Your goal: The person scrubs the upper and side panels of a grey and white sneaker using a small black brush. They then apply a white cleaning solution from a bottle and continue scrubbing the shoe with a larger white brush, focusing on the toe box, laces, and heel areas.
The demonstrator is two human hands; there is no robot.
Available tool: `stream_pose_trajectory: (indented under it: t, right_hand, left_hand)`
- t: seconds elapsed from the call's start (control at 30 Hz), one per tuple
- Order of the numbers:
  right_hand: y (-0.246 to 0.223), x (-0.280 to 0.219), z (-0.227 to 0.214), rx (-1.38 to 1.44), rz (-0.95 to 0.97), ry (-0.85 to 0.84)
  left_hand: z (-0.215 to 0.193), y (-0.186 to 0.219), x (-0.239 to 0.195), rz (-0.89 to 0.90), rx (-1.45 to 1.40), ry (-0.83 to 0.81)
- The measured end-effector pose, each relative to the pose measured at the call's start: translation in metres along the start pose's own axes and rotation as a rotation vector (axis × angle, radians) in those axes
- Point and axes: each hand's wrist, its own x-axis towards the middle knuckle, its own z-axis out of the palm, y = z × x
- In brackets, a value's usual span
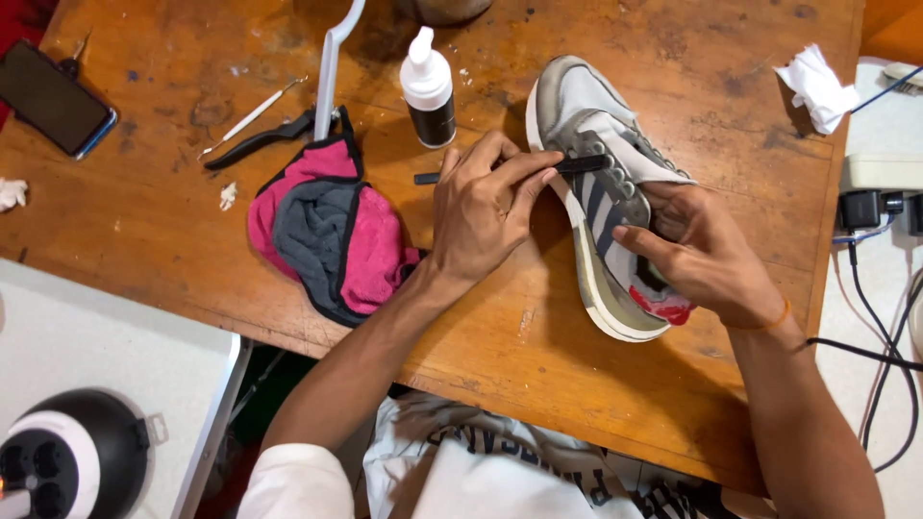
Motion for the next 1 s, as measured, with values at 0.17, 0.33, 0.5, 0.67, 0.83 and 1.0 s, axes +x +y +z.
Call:
stream_pose_trajectory:
  t: [0.17,0.33,0.5,0.67,0.83,1.0]
  right_hand:
    - [0.020,-0.004,-0.021,-0.175,-0.120,0.067]
    - [0.000,0.004,-0.027,-0.271,-0.168,0.047]
    - [-0.020,0.002,-0.028,-0.285,-0.132,0.027]
    - [-0.023,0.002,-0.025,-0.314,-0.075,-0.013]
    - [-0.012,0.001,-0.025,-0.309,0.029,-0.035]
    - [-0.026,0.006,-0.024,-0.302,0.021,-0.052]
  left_hand:
    - [0.005,-0.001,0.017,0.053,-0.081,-0.108]
    - [0.008,0.008,0.048,0.164,0.081,-0.136]
    - [0.023,0.000,0.034,0.068,0.042,-0.153]
    - [0.025,-0.011,0.020,-0.007,0.099,-0.168]
    - [0.020,0.014,0.019,-0.039,-0.019,-0.288]
    - [0.020,-0.003,0.019,-0.076,0.045,-0.271]
